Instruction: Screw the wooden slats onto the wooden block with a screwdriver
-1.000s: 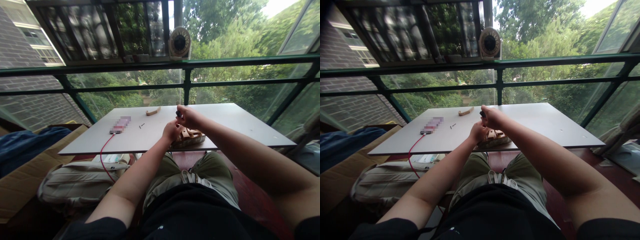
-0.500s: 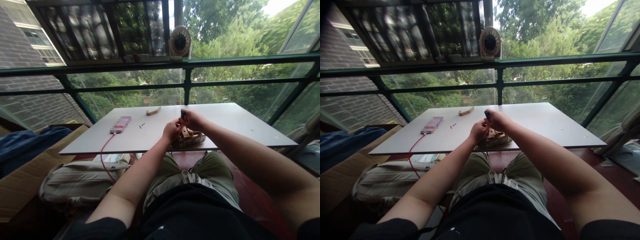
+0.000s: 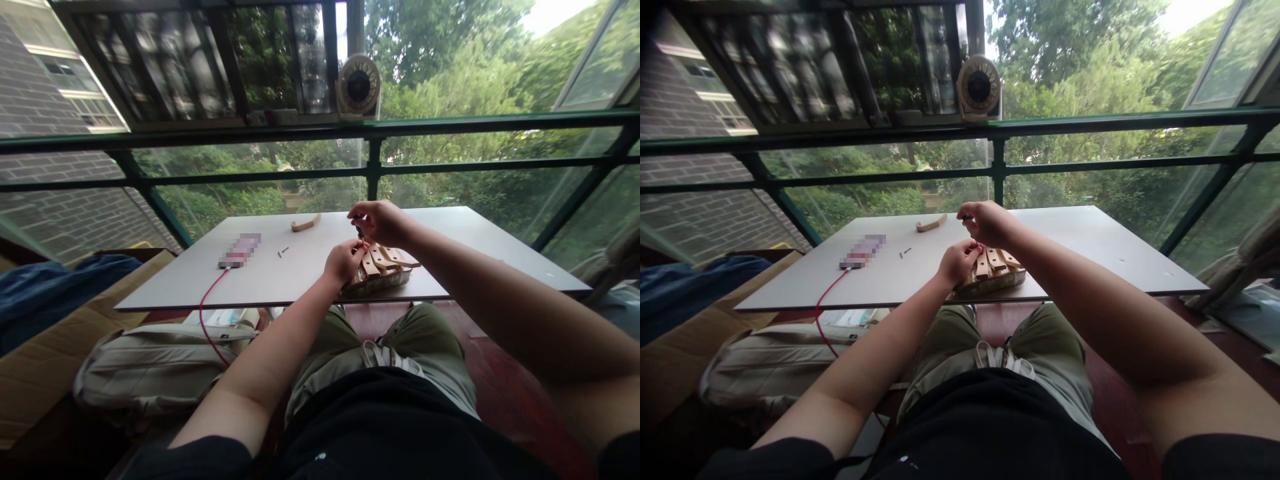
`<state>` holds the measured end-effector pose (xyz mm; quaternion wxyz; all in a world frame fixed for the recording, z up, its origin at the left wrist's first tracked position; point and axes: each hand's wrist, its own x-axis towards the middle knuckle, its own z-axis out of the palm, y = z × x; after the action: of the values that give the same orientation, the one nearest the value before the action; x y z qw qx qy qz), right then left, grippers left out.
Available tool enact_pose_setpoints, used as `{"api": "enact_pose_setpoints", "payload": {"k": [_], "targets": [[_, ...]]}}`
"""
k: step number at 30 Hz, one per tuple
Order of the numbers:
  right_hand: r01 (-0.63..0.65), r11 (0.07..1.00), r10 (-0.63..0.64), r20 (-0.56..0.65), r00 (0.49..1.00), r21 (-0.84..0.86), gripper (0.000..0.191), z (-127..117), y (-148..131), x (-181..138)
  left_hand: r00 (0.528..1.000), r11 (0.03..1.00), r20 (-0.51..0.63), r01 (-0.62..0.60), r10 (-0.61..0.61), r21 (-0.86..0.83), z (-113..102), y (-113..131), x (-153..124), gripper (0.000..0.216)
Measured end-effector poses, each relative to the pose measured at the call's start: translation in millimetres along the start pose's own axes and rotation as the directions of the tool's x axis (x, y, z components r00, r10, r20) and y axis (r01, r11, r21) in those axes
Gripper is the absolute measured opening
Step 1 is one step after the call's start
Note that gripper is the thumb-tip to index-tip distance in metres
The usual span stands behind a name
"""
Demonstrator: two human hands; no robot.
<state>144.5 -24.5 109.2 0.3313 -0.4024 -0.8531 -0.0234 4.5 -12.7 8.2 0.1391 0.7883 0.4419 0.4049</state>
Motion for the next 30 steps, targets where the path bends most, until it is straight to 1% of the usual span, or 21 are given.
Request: {"api": "enact_pose_setpoints", "payload": {"k": [3,7,12,16,22,24,28,30], "targets": [[-0.004,1.000,0.003,-0.022,1.000,-0.028,0.024,1,-1,3,1.000,1.000,0.005,0.002,-0.002,0.001,0,0,0,0.023],[-0.009,0.997,0.008,-0.016,1.000,-0.073,0.022,-2,-4,6,1.000,1.000,0.006,0.001,-0.001,-0.001,2,1,-1,0.023],[-0.003,0.997,0.001,-0.030,1.000,-0.081,0.019,-3,-6,4,1.000,1.000,0.005,-0.003,0.003,-0.026,1,1,-3,0.020],[-0.007,0.997,0.004,-0.036,0.999,-0.081,0.019,0,-7,2,1.000,0.998,-0.012,0.028,-0.028,-0.049,1,0,-2,0.018],[0.014,0.996,-0.016,-0.018,1.000,-0.083,0.017,0,-10,-1,0.999,0.998,-0.027,0.022,-0.023,-0.051,2,-4,0,0.015],[0.028,0.997,-0.028,-0.003,1.000,-0.076,0.019,-1,-10,-3,0.999,0.998,-0.029,0.021,-0.023,-0.054,2,-4,-1,0.015],[0.044,0.999,-0.043,0.016,0.999,-0.030,0.030,-3,-10,-7,0.999,0.998,-0.028,0.031,-0.033,-0.056,2,-4,-2,0.016],[0.048,0.999,-0.047,0.015,0.999,-0.023,0.030,-3,-10,-7,0.999,0.998,-0.028,0.034,-0.036,-0.053,3,-4,-2,0.017]]}}
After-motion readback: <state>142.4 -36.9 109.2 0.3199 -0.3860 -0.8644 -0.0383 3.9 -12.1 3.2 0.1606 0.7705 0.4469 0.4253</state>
